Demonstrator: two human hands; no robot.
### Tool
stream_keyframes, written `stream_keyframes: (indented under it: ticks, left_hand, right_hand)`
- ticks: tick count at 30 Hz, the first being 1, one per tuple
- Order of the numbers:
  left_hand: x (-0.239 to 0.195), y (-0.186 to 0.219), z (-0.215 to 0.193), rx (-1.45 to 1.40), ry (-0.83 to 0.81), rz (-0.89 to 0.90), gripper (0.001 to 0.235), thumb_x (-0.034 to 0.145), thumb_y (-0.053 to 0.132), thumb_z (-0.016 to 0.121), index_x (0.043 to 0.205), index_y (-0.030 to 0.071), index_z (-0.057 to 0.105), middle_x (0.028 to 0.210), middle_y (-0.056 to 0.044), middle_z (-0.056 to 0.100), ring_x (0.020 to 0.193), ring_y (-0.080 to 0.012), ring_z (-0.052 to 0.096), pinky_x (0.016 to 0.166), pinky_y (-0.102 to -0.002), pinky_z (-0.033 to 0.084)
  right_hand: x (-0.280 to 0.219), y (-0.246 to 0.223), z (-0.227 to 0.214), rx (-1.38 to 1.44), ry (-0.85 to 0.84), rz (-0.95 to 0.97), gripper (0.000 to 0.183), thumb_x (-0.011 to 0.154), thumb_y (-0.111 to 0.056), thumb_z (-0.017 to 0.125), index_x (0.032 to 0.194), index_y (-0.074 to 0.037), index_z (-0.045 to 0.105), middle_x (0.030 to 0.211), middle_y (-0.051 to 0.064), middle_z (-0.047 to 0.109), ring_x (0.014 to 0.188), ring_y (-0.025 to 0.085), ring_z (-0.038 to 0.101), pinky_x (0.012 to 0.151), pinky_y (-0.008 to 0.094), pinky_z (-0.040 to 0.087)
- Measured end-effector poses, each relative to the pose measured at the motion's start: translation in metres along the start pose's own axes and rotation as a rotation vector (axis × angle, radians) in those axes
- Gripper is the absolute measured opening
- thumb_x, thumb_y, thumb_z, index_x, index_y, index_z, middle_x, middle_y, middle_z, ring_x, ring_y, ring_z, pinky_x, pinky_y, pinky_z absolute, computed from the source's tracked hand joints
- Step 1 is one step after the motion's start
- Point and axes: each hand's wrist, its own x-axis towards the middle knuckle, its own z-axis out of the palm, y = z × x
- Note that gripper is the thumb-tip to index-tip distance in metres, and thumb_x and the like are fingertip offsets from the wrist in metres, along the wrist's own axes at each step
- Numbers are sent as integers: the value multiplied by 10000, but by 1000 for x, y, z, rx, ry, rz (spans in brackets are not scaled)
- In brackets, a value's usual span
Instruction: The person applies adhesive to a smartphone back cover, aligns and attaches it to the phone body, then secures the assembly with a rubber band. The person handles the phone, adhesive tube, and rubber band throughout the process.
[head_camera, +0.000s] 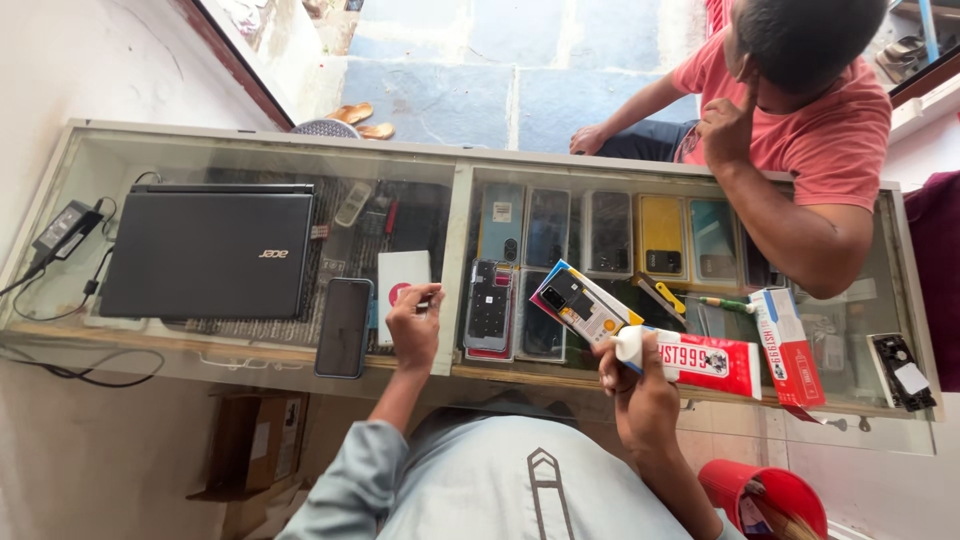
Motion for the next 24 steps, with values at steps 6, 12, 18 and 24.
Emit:
stream_keyframes:
  ticks: [6,12,18,24]
  left_hand:
    - [-24,87,19,-701,-247,-344,240,891,114,788,1093,-12,754,986,-62,776,847,-68,716,772,-205,596]
    - [-34,163,24,-925,-423,-283,180,951,140,739,1048,-12,740,874,-67,765,728,-86,720,681,-217,609]
    - [-42,198,34,-985,-422,-255,180,972,132,759,996,-45,736,802,-93,736,674,-92,689,605,-220,581]
    - [-44,218,41,-1012,-420,-146,182,954,80,761,1059,-61,713,914,-103,757,828,-119,739,761,-243,623]
  right_hand:
    - [15,-12,6,-44,-42,-83,595,1072,-436,509,1300,96,644,794,52,614,686,109,537,603,240,417]
    - [29,-34,11,111,-123,-187,601,1057,-421,584,1361,97,577,875,112,660,761,179,631,684,287,505]
    - [27,-55,18,266,-235,-252,575,1103,-419,549,1293,123,591,950,162,669,882,250,664,797,349,545]
    - [21,-71,25,242,-208,-311,534,1134,-390,525,1270,122,596,1072,219,687,1038,315,693,939,401,571]
